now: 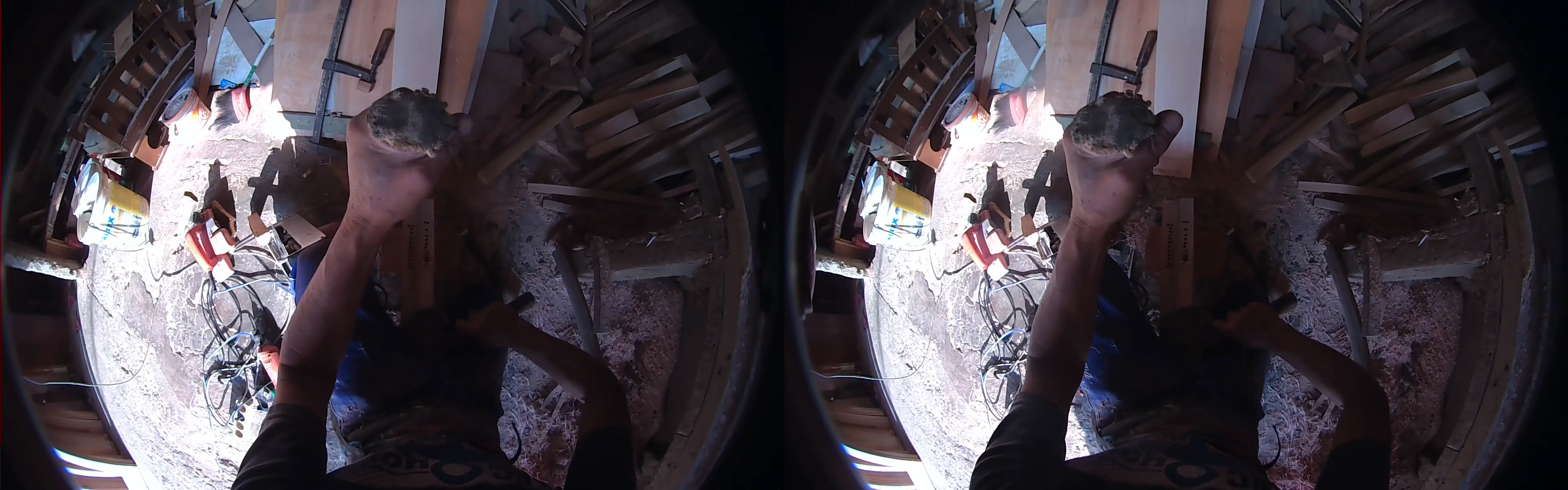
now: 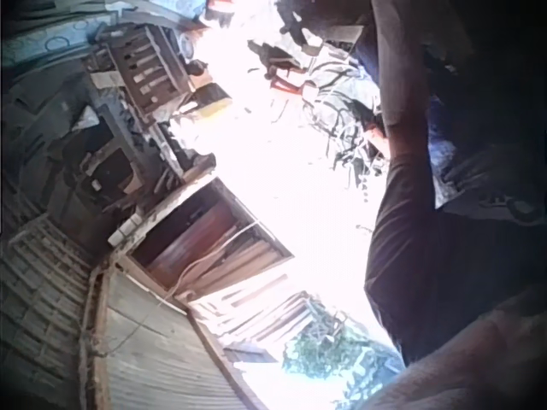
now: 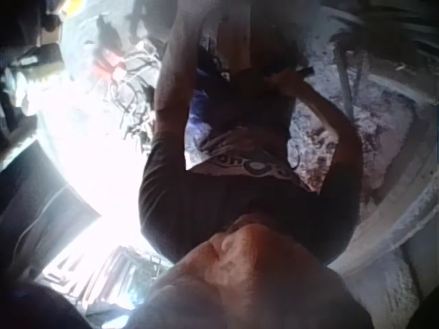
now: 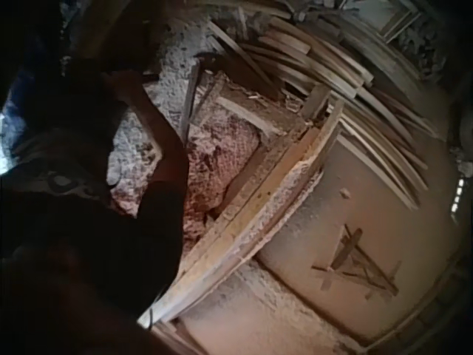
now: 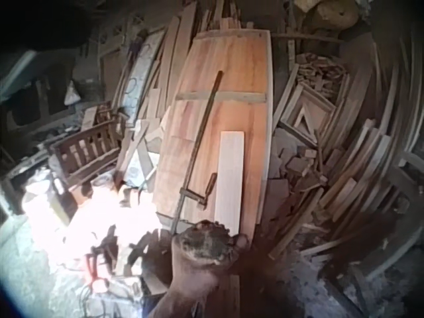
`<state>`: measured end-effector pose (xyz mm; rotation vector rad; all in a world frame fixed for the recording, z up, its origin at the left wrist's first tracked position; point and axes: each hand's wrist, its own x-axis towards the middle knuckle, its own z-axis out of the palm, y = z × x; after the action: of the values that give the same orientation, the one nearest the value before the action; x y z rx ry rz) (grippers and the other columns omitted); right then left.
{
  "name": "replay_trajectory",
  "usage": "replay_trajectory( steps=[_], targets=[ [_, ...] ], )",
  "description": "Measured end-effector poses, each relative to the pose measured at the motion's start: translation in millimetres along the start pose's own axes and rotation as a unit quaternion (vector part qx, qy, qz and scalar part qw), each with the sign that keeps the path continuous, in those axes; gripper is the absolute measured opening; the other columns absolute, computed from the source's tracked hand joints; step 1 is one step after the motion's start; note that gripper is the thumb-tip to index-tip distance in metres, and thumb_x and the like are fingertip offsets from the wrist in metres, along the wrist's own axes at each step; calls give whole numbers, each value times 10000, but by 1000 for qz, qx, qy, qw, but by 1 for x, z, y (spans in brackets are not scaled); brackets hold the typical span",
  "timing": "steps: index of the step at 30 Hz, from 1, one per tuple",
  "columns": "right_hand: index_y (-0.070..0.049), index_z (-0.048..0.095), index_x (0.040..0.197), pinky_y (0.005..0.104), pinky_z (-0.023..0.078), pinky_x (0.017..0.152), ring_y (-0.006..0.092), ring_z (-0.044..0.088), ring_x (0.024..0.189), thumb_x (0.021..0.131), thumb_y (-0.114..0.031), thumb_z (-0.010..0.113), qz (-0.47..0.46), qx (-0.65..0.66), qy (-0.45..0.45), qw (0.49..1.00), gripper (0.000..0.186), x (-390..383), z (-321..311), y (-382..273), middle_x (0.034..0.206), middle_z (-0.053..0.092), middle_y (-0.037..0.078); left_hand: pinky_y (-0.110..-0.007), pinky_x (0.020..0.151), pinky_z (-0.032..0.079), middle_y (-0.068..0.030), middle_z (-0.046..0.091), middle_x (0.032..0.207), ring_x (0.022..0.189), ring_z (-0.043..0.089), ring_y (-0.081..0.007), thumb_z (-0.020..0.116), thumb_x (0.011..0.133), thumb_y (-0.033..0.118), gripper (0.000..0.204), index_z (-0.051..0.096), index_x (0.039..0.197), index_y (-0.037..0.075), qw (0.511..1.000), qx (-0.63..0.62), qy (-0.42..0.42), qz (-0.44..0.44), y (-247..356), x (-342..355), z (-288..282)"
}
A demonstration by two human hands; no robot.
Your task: The person uses a chisel and a hammer to carve or shape a piece of wood held between their legs. They repeatedly strike the chisel with the hammer to remove small shavings from the wood surface.
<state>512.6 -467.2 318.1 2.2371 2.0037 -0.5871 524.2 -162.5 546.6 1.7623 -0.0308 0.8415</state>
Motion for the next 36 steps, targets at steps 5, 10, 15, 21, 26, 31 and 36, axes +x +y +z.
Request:
replay_trajectory(
  steps=[5, 10, 15, 21, 26, 31, 36],
  targets=[
    [-123, 600, 1062, 499, 556, 662, 387, 696, 801, 721, -150, 674, 188, 59, 92, 976, 350, 35, -12, 70, 888, 688, 162, -293, 616, 494, -29, 671, 706, 633, 618, -116, 802, 792, 102, 144, 686, 786, 17, 996, -48, 28, -62, -42, -71, -3],
    [-39, 590, 1119, 441, 544, 635, 304, 686, 729, 746, -138, 692, 347, 275, 395, 805, 400, 58, 10, 68, 815, 658, 138, -276, 664, 514, -24, 690, 775, 700, 623, -95, 787, 807, 115, 156, 681, 851, 10, 990, -108, 9, -87, -73, -102, 18],
    [-45, 589, 1054, 307, 491, 511, 164, 603, 591, 750, -104, 733, 410, 552, 332, 646, 341, 21, -5, 16, 806, 616, 68, -270, 666, 506, -23, 695, 804, 713, 616, -87, 776, 819, 117, 171, 679, 906, 7, 979, -157, -17, -127, -85, -115, 32],
    [-76, 540, 1045, 246, 424, 401, 97, 518, 469, 778, -29, 718, 391, 629, 354, 571, 324, 5, -9, -19, 729, 549, 14, -265, 663, 499, -18, 703, 834, 735, 625, -96, 772, 819, 113, 180, 682, 932, 6, 974, -158, -21, -159, -90, -114, 37],
    [-82, 536, 1070, 245, 407, 399, 88, 510, 483, 785, -23, 737, 379, 638, 360, 564, 353, 1, -10, -23, 774, 549, 14, -261, 670, 498, -23, 709, 862, 752, 630, -97, 738, 818, 68, 139, 683, 928, 3, 972, -164, -33, -163, -87, -110, 44],
    [-82, 542, 1048, 247, 432, 401, 103, 523, 450, 779, -16, 720, 364, 646, 366, 563, 329, -1, -20, -31, 702, 552, 7, -256, 604, 484, -9, 682, 789, 673, 614, -89, 705, 818, 27, 82, 668, 888, 5, 989, -98, 44, -100, -113, -115, 52],
    [-51, 585, 1031, 255, 432, 403, 94, 531, 460, 789, -19, 741, 373, 663, 367, 535, 290, -10, -11, -39, 666, 557, -1, -297, 646, 514, -41, 680, 777, 713, 651, -141, 707, 826, 76, 116, 676, 896, -10, 921, -309, 61, -230, -169, -128, -14]
  ],
)
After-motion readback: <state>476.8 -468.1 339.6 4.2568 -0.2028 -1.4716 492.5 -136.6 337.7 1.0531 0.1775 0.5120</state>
